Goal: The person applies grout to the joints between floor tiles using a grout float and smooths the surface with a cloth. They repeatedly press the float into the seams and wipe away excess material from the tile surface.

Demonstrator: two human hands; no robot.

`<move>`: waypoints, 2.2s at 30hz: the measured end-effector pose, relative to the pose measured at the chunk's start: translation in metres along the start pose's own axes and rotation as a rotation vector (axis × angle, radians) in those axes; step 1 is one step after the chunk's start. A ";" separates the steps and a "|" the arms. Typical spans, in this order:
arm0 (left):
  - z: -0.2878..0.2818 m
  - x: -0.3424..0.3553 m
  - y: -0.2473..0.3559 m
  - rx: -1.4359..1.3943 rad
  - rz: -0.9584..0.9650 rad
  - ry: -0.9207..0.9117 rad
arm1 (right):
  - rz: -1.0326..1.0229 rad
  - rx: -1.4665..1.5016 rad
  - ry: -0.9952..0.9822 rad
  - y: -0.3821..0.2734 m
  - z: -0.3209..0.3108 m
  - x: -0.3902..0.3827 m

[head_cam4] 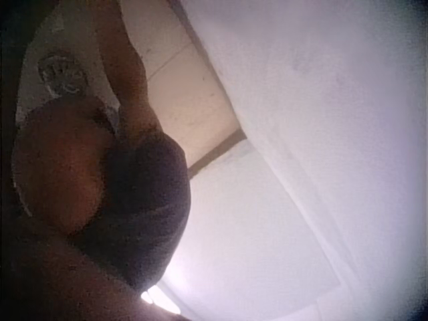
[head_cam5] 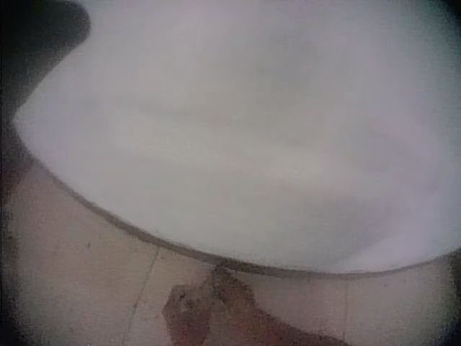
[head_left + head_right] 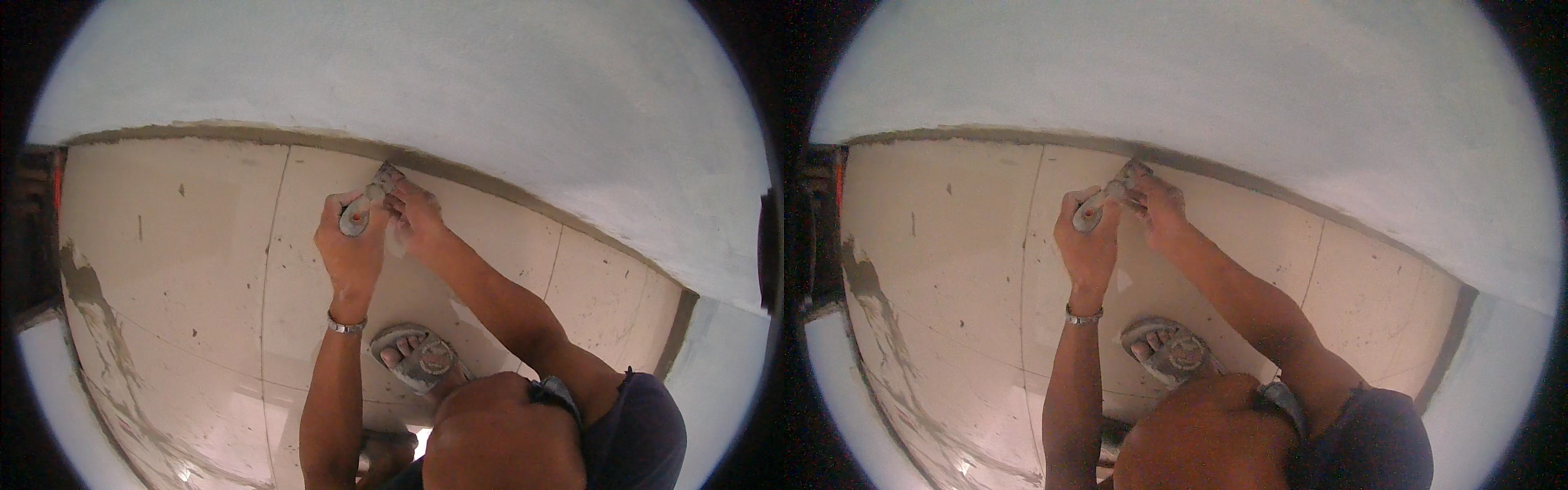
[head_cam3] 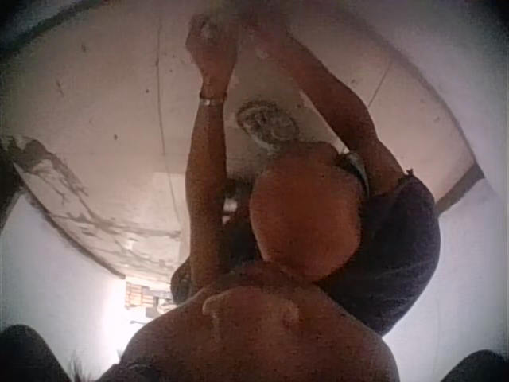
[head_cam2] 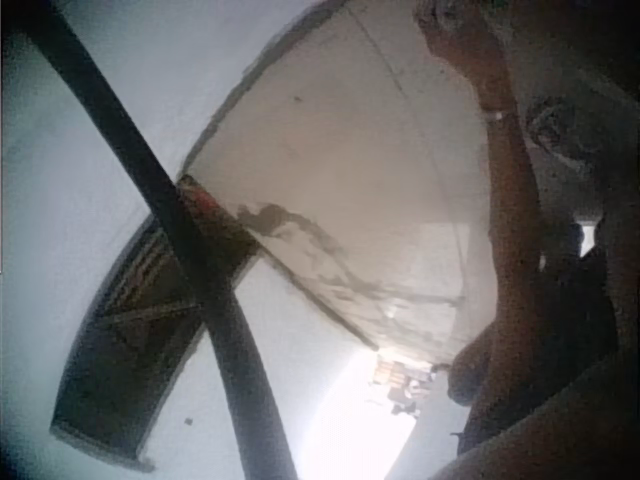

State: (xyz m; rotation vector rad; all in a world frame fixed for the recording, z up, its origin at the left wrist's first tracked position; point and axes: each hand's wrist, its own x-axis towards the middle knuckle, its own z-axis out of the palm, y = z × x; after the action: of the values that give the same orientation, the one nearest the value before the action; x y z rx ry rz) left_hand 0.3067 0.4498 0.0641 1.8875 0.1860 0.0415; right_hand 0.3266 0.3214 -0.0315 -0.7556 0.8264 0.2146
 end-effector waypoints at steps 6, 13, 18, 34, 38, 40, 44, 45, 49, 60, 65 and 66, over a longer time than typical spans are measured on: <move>0.012 -0.011 0.001 0.027 0.037 0.002 | -0.044 0.028 0.046 -0.009 -0.007 -0.018; 0.032 -0.030 0.002 -0.081 -0.026 -0.114 | -0.027 0.121 0.076 -0.023 -0.040 -0.038; 0.082 -0.058 -0.008 -0.185 0.054 -0.225 | -0.069 -0.103 0.067 -0.044 -0.120 -0.055; -0.223 0.021 -0.042 -0.168 -0.280 0.093 | -1.256 -1.371 -0.592 0.029 0.040 -0.023; -0.307 0.015 -0.053 -0.194 -0.465 0.083 | -1.432 -1.678 -0.624 0.048 0.149 0.048; -0.357 -0.007 -0.061 -0.191 -0.505 0.045 | -1.384 -1.744 -0.581 0.032 0.128 0.069; -0.445 -0.103 -0.035 -0.046 -0.580 0.256 | -1.390 -1.811 -0.547 0.018 0.035 0.034; -0.464 -0.127 -0.033 -0.034 -0.594 0.362 | -1.388 -1.786 -0.453 0.005 -0.021 0.026; -0.539 -0.218 -0.035 -0.051 -0.592 0.482 | -0.760 -2.081 0.175 -0.094 -0.263 -0.083; -0.441 -0.145 -0.026 -0.027 -0.401 -0.053 | -1.466 -1.778 -0.440 -0.026 -0.098 -0.014; -0.398 -0.135 0.009 0.234 -0.395 -0.291 | -1.546 -1.652 -0.513 0.031 0.097 0.032; -0.406 -0.134 0.013 0.320 -0.375 -0.315 | -1.513 -1.706 -0.496 0.030 0.092 0.034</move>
State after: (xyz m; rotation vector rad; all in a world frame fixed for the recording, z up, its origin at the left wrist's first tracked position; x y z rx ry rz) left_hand 0.1263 0.8068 0.2146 2.1156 0.3420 -0.5674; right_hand 0.3898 0.4023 -0.0316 -2.5339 -0.8051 -0.3556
